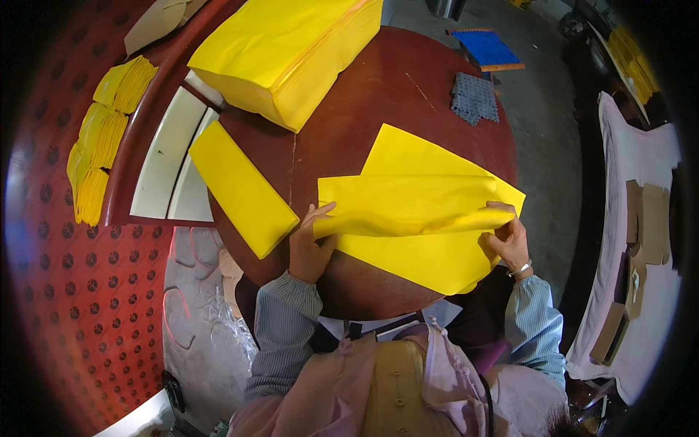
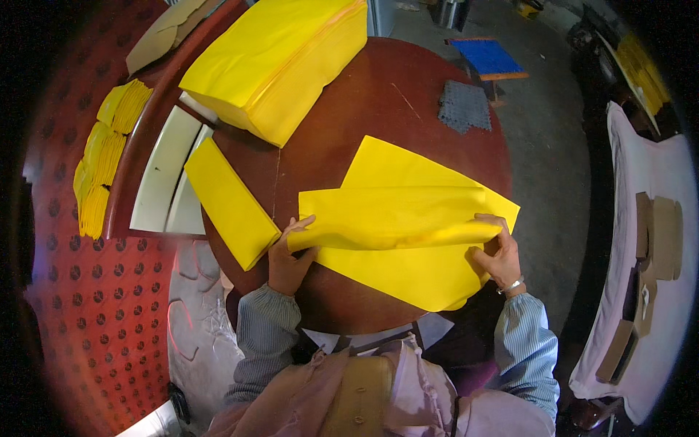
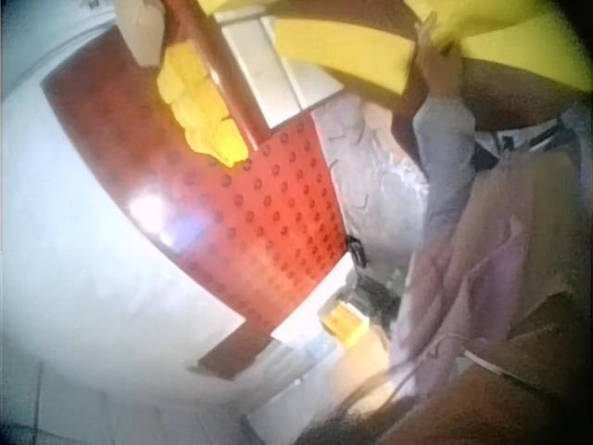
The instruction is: The person folds yellow paper sheets by hand on a table, aligning edges and pressing creases. They repeatedly fold, stack, and handle the sheets, occasionally picking up and placing down folded stacks.
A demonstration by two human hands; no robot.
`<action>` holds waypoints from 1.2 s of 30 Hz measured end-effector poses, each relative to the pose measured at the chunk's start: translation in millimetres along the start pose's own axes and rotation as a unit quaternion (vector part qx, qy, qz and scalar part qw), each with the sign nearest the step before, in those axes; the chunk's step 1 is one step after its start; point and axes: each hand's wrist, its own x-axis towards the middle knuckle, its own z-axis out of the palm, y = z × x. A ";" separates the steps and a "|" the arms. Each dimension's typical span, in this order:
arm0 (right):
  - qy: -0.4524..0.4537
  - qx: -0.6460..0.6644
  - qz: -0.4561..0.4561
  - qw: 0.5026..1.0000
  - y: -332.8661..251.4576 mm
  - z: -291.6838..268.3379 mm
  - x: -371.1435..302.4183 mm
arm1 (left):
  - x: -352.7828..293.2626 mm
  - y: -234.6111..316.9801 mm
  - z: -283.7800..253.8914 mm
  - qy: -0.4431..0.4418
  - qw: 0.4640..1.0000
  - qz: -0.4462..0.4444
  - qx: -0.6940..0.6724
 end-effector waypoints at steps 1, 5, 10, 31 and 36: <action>-0.015 -0.063 -0.029 0.997 -2.2 -3.6 1.0 | -0.3 -4.8 -1.6 -0.016 0.999 0.022 0.018; -0.036 -0.153 -0.119 0.980 -6.8 -4.9 7.9 | 0.4 -15.5 -15.8 -0.093 0.992 0.077 0.042; -0.038 -0.126 -0.113 0.985 -3.5 -9.8 10.8 | 1.5 -7.5 -16.9 -0.063 0.997 0.040 0.026; 0.158 -0.039 -0.004 0.987 7.9 18.8 9.7 | -4.4 -25.7 20.0 0.139 0.989 -0.031 0.039; 0.201 -0.071 -0.019 0.977 0.5 32.0 11.0 | -3.5 -12.8 20.4 0.142 0.986 -0.073 0.048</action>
